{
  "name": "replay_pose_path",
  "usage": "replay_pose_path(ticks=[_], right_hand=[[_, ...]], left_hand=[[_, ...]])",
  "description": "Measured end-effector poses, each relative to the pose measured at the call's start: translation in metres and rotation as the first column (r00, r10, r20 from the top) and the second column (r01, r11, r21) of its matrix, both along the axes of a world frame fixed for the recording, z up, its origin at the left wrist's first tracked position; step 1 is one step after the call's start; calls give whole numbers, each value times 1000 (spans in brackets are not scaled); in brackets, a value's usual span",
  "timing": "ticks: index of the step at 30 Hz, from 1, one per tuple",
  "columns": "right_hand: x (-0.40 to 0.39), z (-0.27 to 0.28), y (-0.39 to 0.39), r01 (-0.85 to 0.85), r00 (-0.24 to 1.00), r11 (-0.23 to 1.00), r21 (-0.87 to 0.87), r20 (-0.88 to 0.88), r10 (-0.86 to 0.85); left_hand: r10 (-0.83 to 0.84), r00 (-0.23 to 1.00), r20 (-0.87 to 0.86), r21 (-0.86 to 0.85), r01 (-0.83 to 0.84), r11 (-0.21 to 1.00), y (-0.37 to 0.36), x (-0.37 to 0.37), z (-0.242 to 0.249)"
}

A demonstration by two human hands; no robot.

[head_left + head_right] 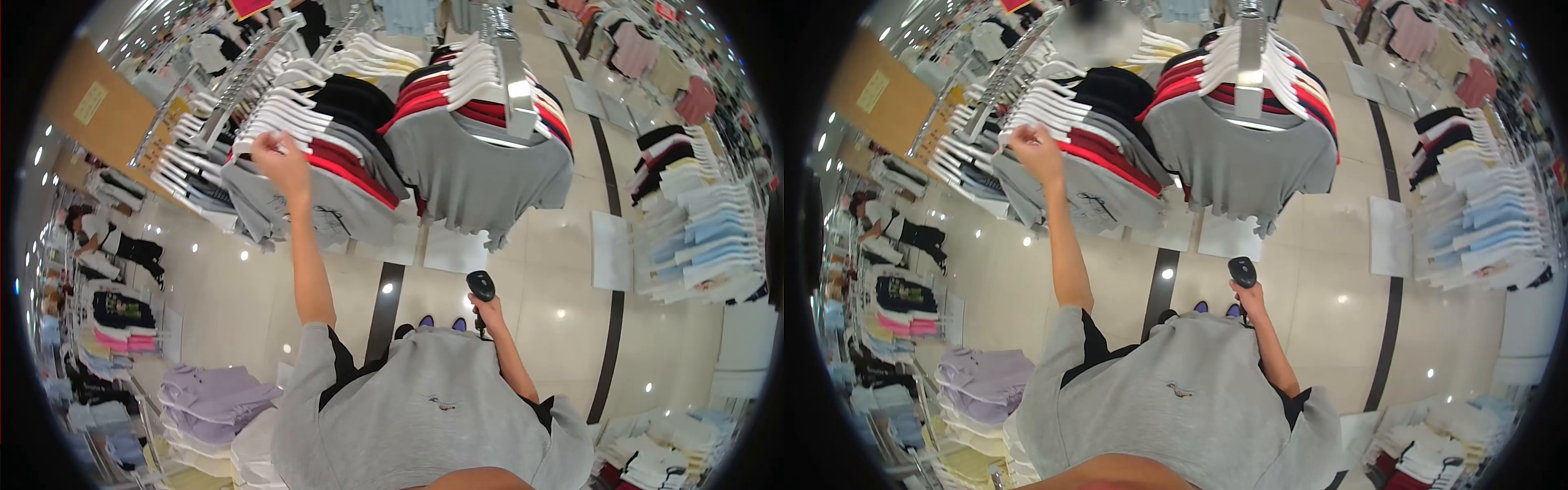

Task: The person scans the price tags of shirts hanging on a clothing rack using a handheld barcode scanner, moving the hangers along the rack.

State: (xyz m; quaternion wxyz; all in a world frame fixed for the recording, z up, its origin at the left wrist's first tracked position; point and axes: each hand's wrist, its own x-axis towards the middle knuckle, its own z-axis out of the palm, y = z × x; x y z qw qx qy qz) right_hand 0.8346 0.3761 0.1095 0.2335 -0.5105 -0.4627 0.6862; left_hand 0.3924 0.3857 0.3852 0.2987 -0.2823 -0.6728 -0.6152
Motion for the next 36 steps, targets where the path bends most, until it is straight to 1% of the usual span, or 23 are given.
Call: replay_pose_path(ticks=[1,2,3,4,5,6,8,11,14,16,19,20,21,25,27,28,30,31,32,33,34,35,36], right_hand=[[0,0,1,-11,1000,1000,8,7,11],[-1,3,2,-8,1000,1000,8,11,8],[-1,4,2,-9,1000,1000,23,8,9],[0,3,2,-11,1000,999,39,5,11],[0,5,3,-1,1000,999,39,14,1],[1,6,3,7,1000,1000,29,-4,-7],[3,9,-1,25,1000,999,25,-20,-24],[9,9,-7,82,997,996,43,-8,-81],[19,7,-13,113,993,994,10,15,-113],[23,1,-13,133,991,991,-22,19,-132],[24,-12,-6,157,987,987,-40,-9,-158],[24,-14,-5,165,985,985,-41,-46,-167],[23,-6,-3,133,991,991,-20,14,-133],[13,-3,-3,161,985,987,-6,-57,-161],[10,-1,-5,113,991,993,32,-73,-111],[8,1,-5,117,991,993,35,-77,-114],[5,4,-9,108,993,990,94,-61,-103],[8,0,-14,110,993,990,88,-53,-105],[9,-6,-14,98,995,970,224,-29,-94],[8,-9,-12,83,996,930,357,-6,-87],[8,-8,-14,85,996,930,356,-5,-89],[9,-5,-14,97,995,926,365,-6,-101],[10,-2,-16,106,994,922,373,-6,-112]], left_hand=[[-102,987,-122,-93,91,991,16,29,5],[-310,934,-176,-221,270,937,35,63,17],[-408,851,-331,-322,305,896,63,82,20],[-483,784,-389,-396,332,856,86,105,28],[-600,709,-370,-432,440,787,119,117,32],[-627,698,-346,-458,457,762,152,128,31],[-806,546,-229,-526,627,574,219,136,21],[-831,453,-322,-520,649,555,246,148,12],[-833,416,-364,-538,636,553,214,150,8],[-844,533,-66,-495,717,491,169,170,23],[-823,569,5,-488,720,494,133,194,19],[-831,551,-68,-453,725,518,121,201,19],[-832,534,-148,-413,732,543,111,208,19],[-869,489,-74,-467,753,463,73,212,20],[-911,407,61,-573,762,302,64,208,34],[-913,405,57,-574,761,302,73,196,33],[-978,122,170,-409,912,43,114,166,30],[-971,188,146,-263,954,146,130,161,34],[-958,259,126,-111,963,245,152,154,42],[-919,371,130,-178,921,347,186,141,47],[-868,480,128,-246,863,441,217,130,45],[-868,479,129,-245,864,440,238,129,36],[-884,429,187,-274,887,372,257,133,23]])
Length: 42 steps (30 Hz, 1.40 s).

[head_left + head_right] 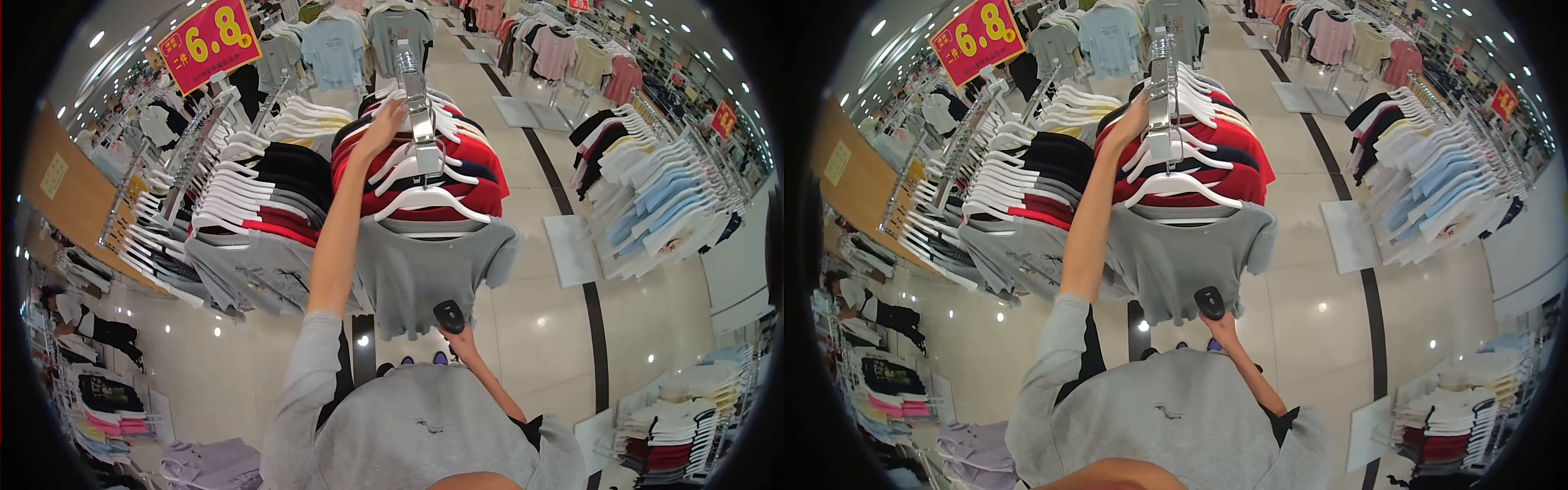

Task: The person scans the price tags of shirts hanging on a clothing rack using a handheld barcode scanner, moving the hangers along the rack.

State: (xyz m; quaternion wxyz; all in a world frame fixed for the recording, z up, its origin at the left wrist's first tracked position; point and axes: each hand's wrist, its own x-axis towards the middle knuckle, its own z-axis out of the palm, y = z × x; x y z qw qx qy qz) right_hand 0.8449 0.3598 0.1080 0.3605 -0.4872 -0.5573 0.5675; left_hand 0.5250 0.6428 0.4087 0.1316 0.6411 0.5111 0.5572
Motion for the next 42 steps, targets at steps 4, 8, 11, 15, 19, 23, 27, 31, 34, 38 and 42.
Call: replay_pose_path(ticks=[4,8,11,15,19,23,27,31,34,38,42], right_hand=[[5,7,-4,-42,999,995,-93,-28,40],[11,-12,-4,-36,999,968,-249,-14,34],[5,-12,2,-26,999,968,-249,28,34],[-2,-10,2,-40,998,977,-210,33,48],[-8,-18,0,-90,994,965,-246,34,101],[-24,-51,2,-182,981,959,-218,22,191],[-54,-51,17,-355,905,875,-329,115,410],[-104,-19,28,-521,842,852,-57,133,523],[-156,12,20,-543,835,835,90,166,525],[-242,-9,5,-497,861,819,286,43,508],[-330,-63,-5,-321,943,930,-178,35,331]], left_hand=[[0,993,-122,-1,0,1000,4,10,-14],[-14,940,-341,176,79,981,-17,8,-28],[-217,976,18,-122,218,968,-71,45,6],[-197,980,-14,-50,196,979,-67,46,-7],[181,920,-347,37,-179,983,-100,40,-33],[378,775,-506,42,-416,908,-179,33,-50],[481,868,124,-332,-420,844,-252,-8,-138],[619,785,-7,-716,-436,545,-361,-63,-341],[828,545,134,-725,-516,457,-408,-89,-383],[781,554,289,-681,-455,574,-423,-166,-406],[750,609,259,-711,-405,575,-420,-247,-429]])
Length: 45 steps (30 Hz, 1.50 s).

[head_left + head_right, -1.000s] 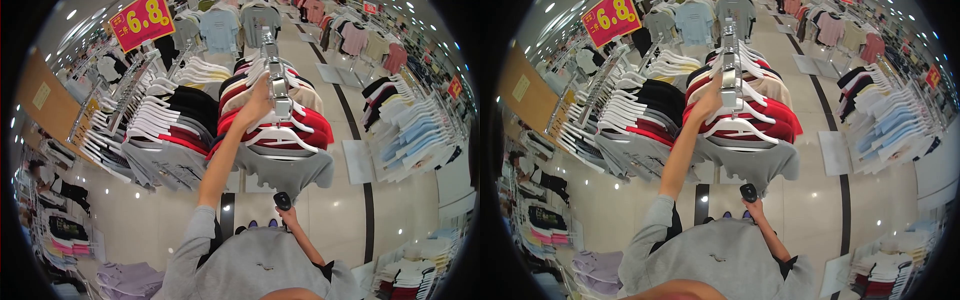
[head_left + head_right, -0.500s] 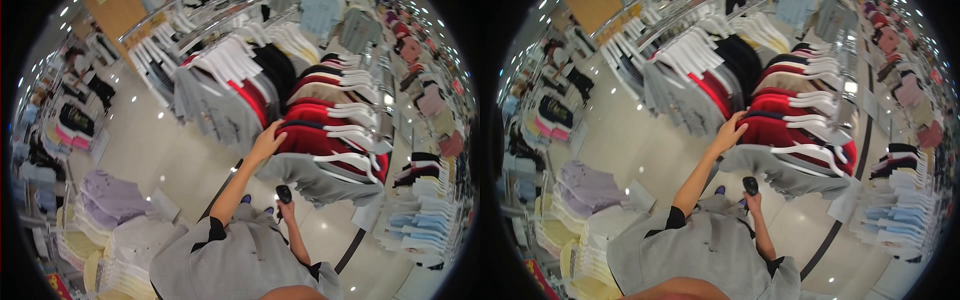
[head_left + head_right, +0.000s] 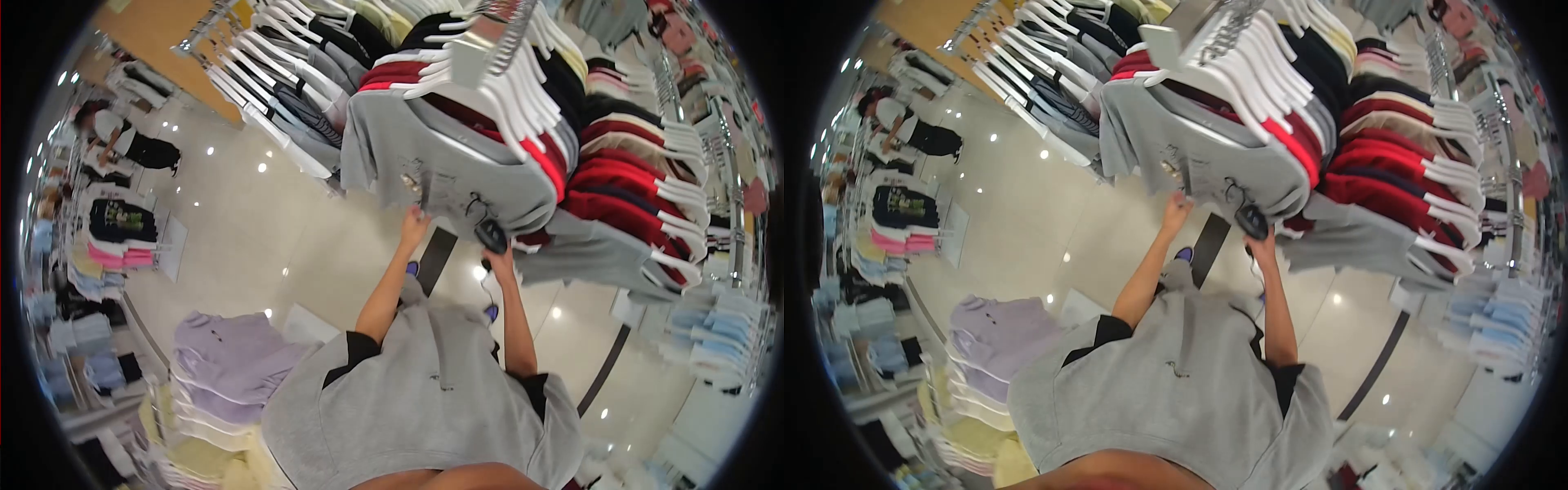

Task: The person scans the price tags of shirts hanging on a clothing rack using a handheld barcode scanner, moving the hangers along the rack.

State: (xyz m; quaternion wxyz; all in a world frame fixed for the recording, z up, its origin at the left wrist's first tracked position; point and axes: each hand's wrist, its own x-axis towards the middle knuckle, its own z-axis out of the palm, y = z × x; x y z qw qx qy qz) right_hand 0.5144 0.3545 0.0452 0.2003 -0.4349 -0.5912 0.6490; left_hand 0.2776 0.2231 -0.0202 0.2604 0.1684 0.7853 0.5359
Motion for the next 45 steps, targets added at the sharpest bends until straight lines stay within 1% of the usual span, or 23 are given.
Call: replay_pose_path(ticks=[4,7,9,12,14,16,18,20,21,22,23,24,26,27,28,31,33,36,38,41,42,43,45], right_hand=[[-60,0,-10,146,989,989,9,-7,-146],[-80,10,-32,254,967,967,-14,26,-253],[-78,14,-48,269,961,963,19,61,-270],[-73,21,-70,320,945,945,63,53,-323],[-64,30,-85,396,906,898,191,80,-417],[-46,38,-107,375,910,906,196,109,-400],[-36,52,-129,362,913,910,200,123,-390],[-24,79,-153,292,950,954,64,100,-297],[-22,98,-164,294,954,954,-63,80,-288],[-17,97,-172,313,948,948,-65,89,-307],[-11,96,-181,368,927,924,-110,-33,-373],[-6,96,-190,410,889,898,-159,-152,-432],[2,116,-196,380,868,889,-257,-234,-439],[7,125,-198,347,783,874,-341,-408,-470],[12,132,-201,292,664,862,-415,-561,-495],[19,168,-208,240,563,860,-449,-658,-501],[31,166,-215,245,490,853,-461,-700,-519],[46,171,-227,57,416,894,-444,-804,-426],[49,170,-239,199,458,855,-479,-726,-513],[62,170,-248,197,482,854,-482,-711,-513],[65,172,-253,243,499,832,-498,-672,-548],[71,167,-254,269,515,838,-475,-664,-542],[78,164,-260,243,472,839,-487,-697,-540]], left_hand=[[-2,1000,-6,104,3,995,-5,-40,-18],[-158,985,66,-21,160,987,-9,-46,-24],[-270,916,296,-129,318,939,-25,-33,-43],[-313,893,324,-280,406,870,-55,3,-71],[-339,861,380,-314,465,828,-59,18,-70],[-569,786,240,-338,617,710,-64,30,-69],[-622,756,203,-329,651,684,-61,32,-40],[-781,597,185,-502,740,448,-55,41,8],[-793,579,190,-498,753,430,-59,53,0],[-876,444,186,-498,812,306,-67,68,-16],[-936,302,182,-497,850,178,-78,82,-28],[-937,292,189,-492,855,167,-92,96,-38],[-830,378,410,-163,926,341,-114,117,-37],[-922,363,138,-55,932,358,-123,123,-30],[-920,369,131,-52,930,365,-129,122,-31],[-865,261,428,307,858,411,-158,112,-41],[-830,259,494,316,836,449,-176,119,-52],[-691,175,701,348,762,546,-188,155,-84],[-551,87,830,330,720,610,-207,178,-99],[-427,-37,903,343,659,669,-211,178,-104],[-459,-173,871,465,592,659,-210,168,-51],[-526,-265,808,568,590,574,-205,164,-37],[-494,-94,865,491,366,790,-198,165,85]])
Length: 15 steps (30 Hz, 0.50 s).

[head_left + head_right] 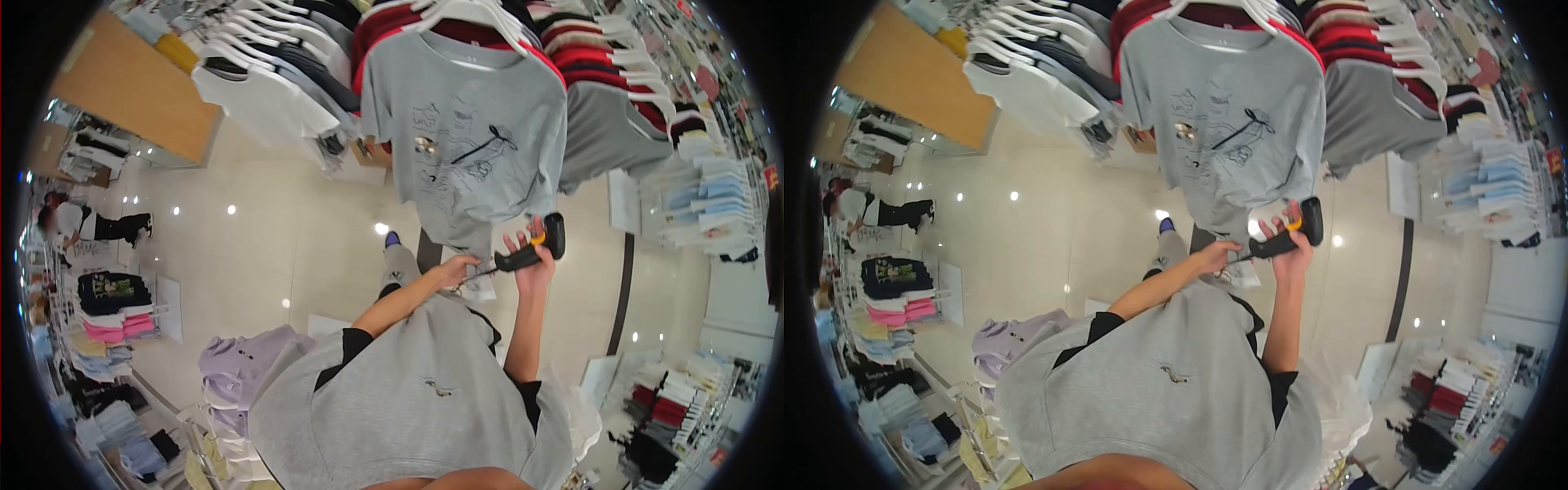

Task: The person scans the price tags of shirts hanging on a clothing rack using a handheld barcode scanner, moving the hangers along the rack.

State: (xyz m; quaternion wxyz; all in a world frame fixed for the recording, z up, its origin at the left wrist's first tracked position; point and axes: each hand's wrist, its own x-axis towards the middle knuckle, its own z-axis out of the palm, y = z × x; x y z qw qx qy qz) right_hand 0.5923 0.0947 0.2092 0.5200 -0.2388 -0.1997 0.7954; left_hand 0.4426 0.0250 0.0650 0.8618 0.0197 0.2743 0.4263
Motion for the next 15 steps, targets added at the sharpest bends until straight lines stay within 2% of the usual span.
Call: replay_pose_path(ticks=[3,5,6,7,8,9,11,12,13,14,15], right_hand=[[1,5,-15,12,995,999,-46,103,-7],[4,-1,-19,-70,984,998,2,165,69],[7,-4,-22,-80,962,997,-13,260,80],[-1,9,-28,-44,885,997,57,466,13],[7,-4,-26,-142,719,984,112,694,25],[15,-18,-25,-244,497,960,135,868,5],[4,-12,-33,-471,209,834,287,955,-211],[2,-18,-36,-610,109,762,218,975,-192],[-2,-32,-41,-688,74,697,201,975,-209],[-11,-35,-50,-733,119,644,219,973,-195],[-17,-37,-60,-695,279,651,305,949,-146]], left_hand=[[16,987,-158,115,3,993,8,1,-35],[66,993,100,4,-66,998,10,-6,-22],[112,952,283,49,-131,990,7,-11,-10],[111,955,277,63,-133,989,6,-15,-1],[199,928,314,26,-218,976,5,-18,5],[285,893,348,-17,-298,954,6,-23,11],[307,879,364,-13,-325,946,9,-32,17],[331,878,345,24,-361,932,11,-36,20],[353,876,327,63,-394,917,13,-38,24],[368,913,177,135,-393,910,14,-39,30],[350,928,-132,184,-324,928,13,-38,34]])
